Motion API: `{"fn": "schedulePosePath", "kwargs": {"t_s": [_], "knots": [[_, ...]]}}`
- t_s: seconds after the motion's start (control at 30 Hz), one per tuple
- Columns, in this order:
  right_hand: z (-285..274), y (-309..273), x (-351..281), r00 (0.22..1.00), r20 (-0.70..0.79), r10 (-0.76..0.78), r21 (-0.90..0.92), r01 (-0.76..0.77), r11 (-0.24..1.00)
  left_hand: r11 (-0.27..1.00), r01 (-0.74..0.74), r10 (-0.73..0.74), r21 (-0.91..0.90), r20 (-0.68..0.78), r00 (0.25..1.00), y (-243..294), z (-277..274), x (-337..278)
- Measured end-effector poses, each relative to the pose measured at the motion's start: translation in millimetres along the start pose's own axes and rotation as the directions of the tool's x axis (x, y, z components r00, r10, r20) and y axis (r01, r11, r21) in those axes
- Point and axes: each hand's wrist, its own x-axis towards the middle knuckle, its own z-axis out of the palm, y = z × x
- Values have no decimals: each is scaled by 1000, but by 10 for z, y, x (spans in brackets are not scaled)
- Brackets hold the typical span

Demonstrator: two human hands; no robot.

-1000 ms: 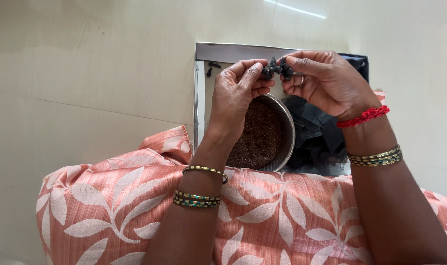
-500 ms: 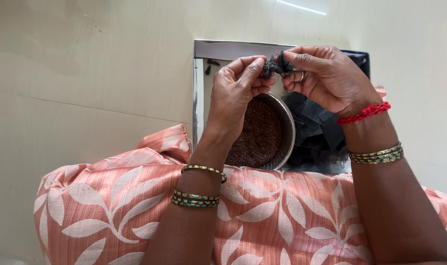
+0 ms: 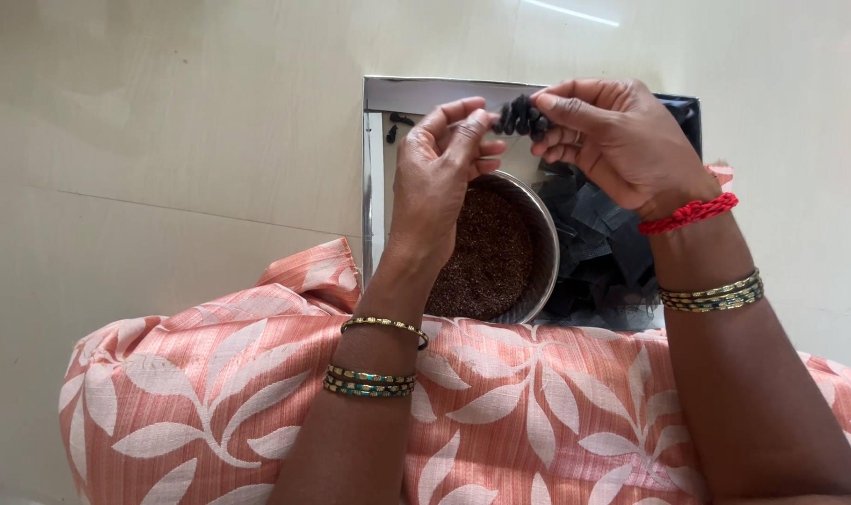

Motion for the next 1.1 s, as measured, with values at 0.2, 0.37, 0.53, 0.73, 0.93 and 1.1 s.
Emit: {"fn": "schedulePosePath", "kwargs": {"t_s": [0.2, 0.37, 0.53, 0.73, 0.93, 1.1], "knots": [[-102, 127, 105, 950, -165, -264, -362, 190, 912, 956, -116, 151, 271, -113, 982, 2, -34, 27], [-216, 243, 144, 918, -179, -353, -598, 184, 780, 942, -94, 156, 322, -173, 973, 6, -64, 25], [-251, 99, -5, 886, -211, -413, -687, 166, 708, 915, -95, 183, 392, -196, 963, 11, -93, 40], [-235, -86, -441, 884, -199, -424, -761, 133, 635, 918, -140, 253, 371, -278, 927, 13, -213, 38], [-494, 403, -794, 922, -186, -341, -869, 8, 494, 908, -196, 289, 370, -214, 933, -120, -333, -22], [-507, 751, -809, 878, -26, -478, -997, 13, 77, 923, -139, 197, 359, -130, 972, -104, -229, -210]]}}
